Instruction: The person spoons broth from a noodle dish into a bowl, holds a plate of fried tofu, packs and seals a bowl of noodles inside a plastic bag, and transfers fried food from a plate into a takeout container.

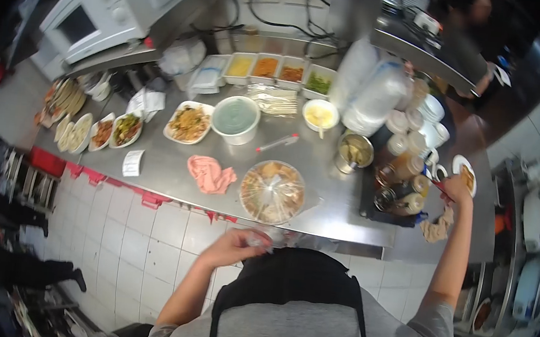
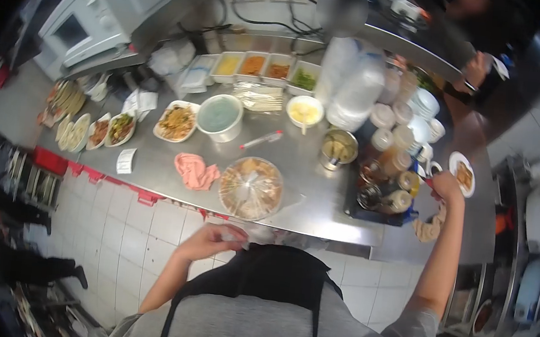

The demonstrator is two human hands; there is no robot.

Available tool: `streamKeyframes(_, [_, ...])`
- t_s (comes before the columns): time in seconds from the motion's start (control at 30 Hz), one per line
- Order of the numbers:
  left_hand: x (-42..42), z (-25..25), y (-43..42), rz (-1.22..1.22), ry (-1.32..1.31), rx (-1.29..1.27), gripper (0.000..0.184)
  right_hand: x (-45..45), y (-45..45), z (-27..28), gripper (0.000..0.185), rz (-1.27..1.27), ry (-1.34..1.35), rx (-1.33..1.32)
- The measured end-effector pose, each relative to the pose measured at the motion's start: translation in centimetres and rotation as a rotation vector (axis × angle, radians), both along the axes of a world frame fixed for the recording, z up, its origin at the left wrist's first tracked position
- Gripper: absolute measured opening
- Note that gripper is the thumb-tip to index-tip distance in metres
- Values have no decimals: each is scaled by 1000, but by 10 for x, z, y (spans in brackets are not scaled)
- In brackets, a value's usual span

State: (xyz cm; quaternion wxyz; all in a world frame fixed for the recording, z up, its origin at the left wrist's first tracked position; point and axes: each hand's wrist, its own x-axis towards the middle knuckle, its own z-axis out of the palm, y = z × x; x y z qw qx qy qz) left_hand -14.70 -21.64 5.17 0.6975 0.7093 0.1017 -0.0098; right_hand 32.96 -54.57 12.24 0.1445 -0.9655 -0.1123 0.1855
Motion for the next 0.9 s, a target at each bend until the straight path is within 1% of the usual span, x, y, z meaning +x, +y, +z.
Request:
streamKeyframes(0.03, [-1,-6,-8,13,149,-102,15,68,-24,-57,32,243,-88,-54])
streamKeyframes(0.07, [-1,-22,-16,22,81,-40,17,93,-23,-66,32,501,-142,-303])
streamKeyframes(0.1, [-2,-23,-23,26,106,-13,22,55,7,-21,31,451,-129,-271])
streamKeyframes(0.13, [-3,-36,-27,16,146,-5,29,115,-3,-65,29,658,-263,-411])
streamKeyframes(0.17, [-3,-32,-30,9,269,27,33,186,-20,-125,27,903,-644,-462])
streamKeyframes(0.2, [-3,-46,-35,52,296,2,36,167,1,-98,31,763,-597,-455])
streamKeyframes(0.23, [-2,-51,-40,120,271,-135,35,122,32,-55,39,259,-405,-93])
streamKeyframes(0.27, [-2,-56,-44,174,237,-271,33,129,43,-57,46,175,-469,-96])
streamKeyframes(0.3, [-3,-63,-47,196,239,-251,31,89,66,-30,48,100,-518,-77])
streamKeyframes(0.33, [-2,-71,-50,209,241,-231,30,88,74,-29,47,113,-531,-106])
streamKeyframes(0.4, [-1,-85,-56,237,258,-209,26,94,80,-40,46,141,-592,-41])
streamKeyframes(0.47, [0,-97,-63,273,293,-202,23,97,85,-47,47,135,-589,24])
streamKeyframes(0.5, [0,-107,-65,285,286,-144,22,98,88,-52,47,130,-584,50])
streamKeyframes(0.57, [2,-127,-74,291,278,-39,22,126,88,-68,47,218,-570,237])
streamKeyframes(0.6, [3,-128,-78,318,315,43,22,141,77,-80,47,247,-563,317])
streamKeyframes(0.67, [6,-129,-82,327,375,188,22,162,55,-94,47,231,-677,468])
streamKeyframes(0.73, [9,-147,-87,394,451,53,22,152,28,-87,45,125,-472,754])
streamKeyframes(0.8, [13,-198,-93,556,446,-214,16,134,-7,-73,45,104,-418,820])
streamKeyframes(0.87, [25,-221,-94,520,512,-262,23,82,-33,-46,43,-23,-361,847])
streamKeyframes(0.9, [32,-223,-94,516,501,-274,23,66,-44,-36,42,-77,-329,873])
